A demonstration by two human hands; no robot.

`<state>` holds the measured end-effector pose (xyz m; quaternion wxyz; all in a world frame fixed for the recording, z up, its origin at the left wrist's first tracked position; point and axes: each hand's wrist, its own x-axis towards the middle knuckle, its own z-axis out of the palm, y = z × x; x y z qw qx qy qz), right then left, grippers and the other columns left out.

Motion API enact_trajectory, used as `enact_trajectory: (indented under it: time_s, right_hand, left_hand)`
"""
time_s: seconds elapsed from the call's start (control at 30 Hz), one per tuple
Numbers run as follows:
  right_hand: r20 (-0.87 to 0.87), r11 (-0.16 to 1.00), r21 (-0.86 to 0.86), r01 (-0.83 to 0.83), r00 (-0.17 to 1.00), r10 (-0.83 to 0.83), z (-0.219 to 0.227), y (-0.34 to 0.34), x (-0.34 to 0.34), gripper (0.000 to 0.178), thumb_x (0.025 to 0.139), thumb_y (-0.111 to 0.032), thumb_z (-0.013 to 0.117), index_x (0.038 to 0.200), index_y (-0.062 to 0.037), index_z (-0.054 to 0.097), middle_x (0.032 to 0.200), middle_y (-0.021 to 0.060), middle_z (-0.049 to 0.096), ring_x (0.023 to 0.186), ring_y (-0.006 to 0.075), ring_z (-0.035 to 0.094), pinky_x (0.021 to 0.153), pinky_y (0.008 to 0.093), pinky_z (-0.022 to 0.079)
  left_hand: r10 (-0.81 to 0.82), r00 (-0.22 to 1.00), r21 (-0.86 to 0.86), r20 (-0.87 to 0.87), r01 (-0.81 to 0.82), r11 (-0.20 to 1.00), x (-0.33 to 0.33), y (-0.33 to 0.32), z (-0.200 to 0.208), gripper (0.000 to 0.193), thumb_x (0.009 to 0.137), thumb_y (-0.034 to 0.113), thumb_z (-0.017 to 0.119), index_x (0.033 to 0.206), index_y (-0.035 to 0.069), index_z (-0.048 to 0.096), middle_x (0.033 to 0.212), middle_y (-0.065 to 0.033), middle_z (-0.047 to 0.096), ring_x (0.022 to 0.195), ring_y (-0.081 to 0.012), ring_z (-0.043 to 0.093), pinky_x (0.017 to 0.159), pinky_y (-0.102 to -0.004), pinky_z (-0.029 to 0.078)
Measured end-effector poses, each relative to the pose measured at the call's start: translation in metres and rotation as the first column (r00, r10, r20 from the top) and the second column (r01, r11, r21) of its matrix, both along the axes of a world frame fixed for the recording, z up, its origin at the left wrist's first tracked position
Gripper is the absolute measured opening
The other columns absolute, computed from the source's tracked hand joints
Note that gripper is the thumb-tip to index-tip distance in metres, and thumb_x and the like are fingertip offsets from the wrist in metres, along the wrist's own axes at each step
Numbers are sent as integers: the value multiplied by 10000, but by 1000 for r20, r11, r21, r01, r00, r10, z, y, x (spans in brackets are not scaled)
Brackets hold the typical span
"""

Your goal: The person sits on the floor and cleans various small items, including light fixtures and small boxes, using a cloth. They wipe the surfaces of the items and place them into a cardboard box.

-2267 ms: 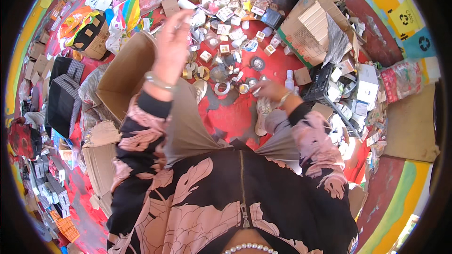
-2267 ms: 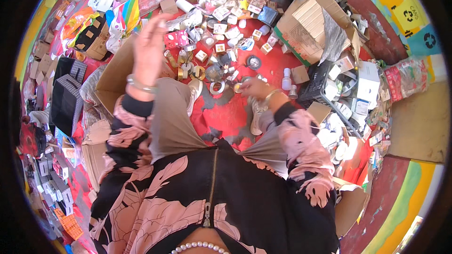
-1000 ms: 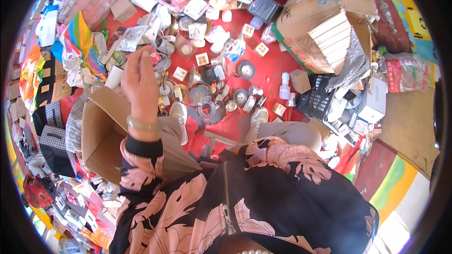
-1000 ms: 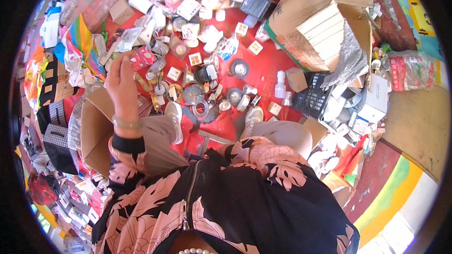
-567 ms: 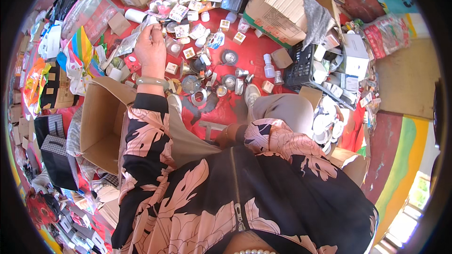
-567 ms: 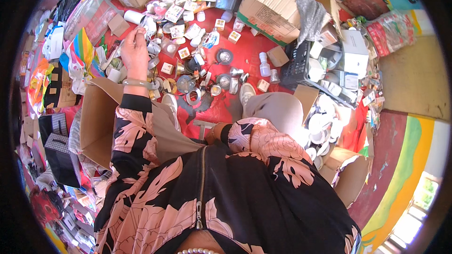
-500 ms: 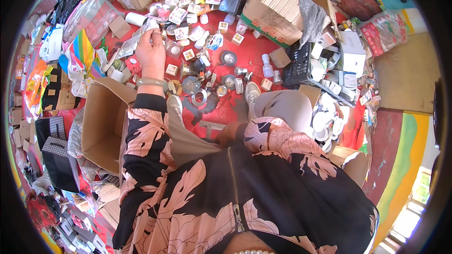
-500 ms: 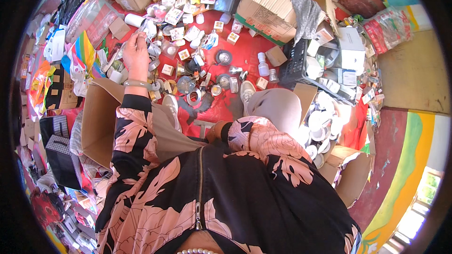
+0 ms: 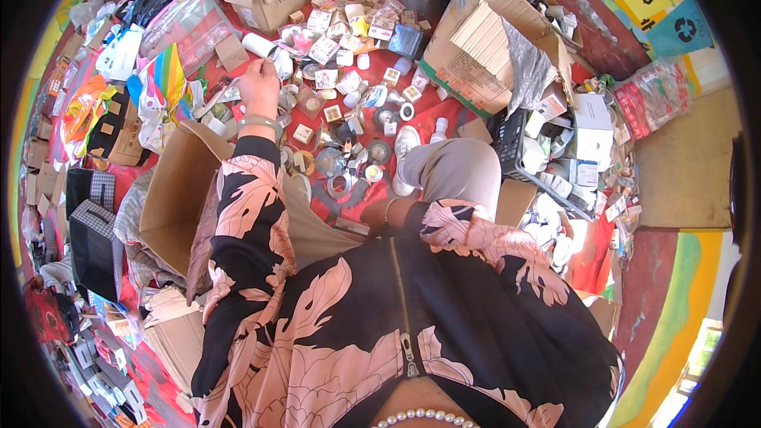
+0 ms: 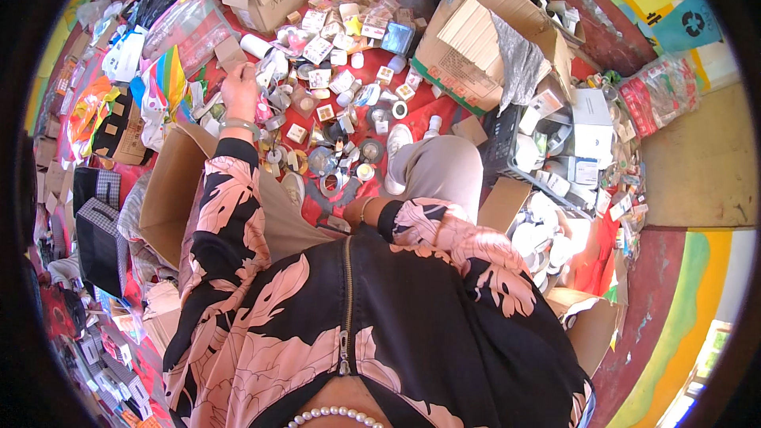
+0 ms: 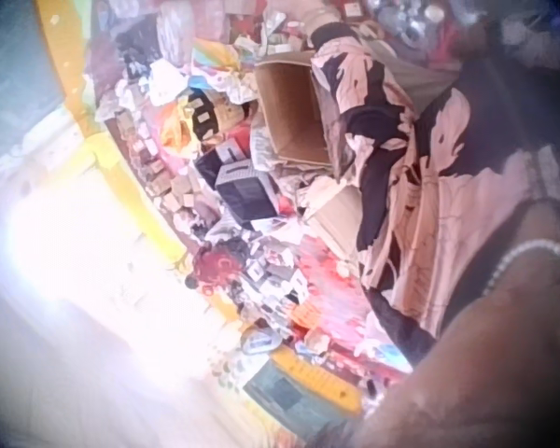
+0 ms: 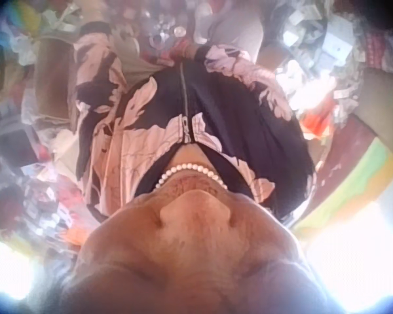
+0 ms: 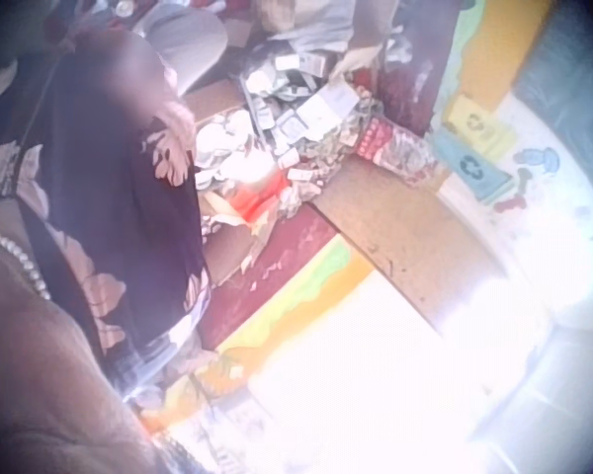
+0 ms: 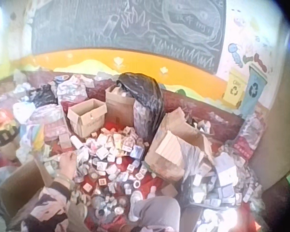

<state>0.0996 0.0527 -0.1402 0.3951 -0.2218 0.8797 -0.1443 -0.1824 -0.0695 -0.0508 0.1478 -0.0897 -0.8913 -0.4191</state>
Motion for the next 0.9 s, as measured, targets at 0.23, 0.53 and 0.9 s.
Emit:
enact_trajectory:
  time_s: [0.23, 0.53, 0.9]
  right_hand:
    - [-84, 993, 90, 81, 994, -73, 15, 31, 1, 373, 726, -300, 637, 1012, -64, 597, 1007, 139, 630, 908, 307, 615, 727, 384, 501]
    - [-292, 942, -227, 245, 906, -306, 109, 59, -2, 212, 708, -171, 661, 882, -54, 631, 771, 190, 623, 771, 348, 614, 639, 431, 471]
    - [-361, 953, -152, 262, 883, -301, 135, 89, -69, 226, 796, -288, 550, 911, -100, 601, 737, 146, 616, 682, 344, 602, 585, 450, 474]
  left_hand:
    - [-152, 986, -52, -72, 149, 988, 25, -16, -26, 267, 850, 265, 508, 900, 36, 636, 755, -184, 629, 659, -348, 600, 592, -420, 462]
    - [-264, 961, 346, 80, 221, 912, 53, -13, 35, 259, 865, 204, 485, 837, 9, 652, 685, -54, 628, 557, -118, 535, 553, -266, 435]
    - [-198, 974, 233, 113, 168, 958, -106, 18, 4, 317, 881, 234, 484, 768, -16, 643, 709, -117, 652, 634, -202, 603, 631, -323, 469]
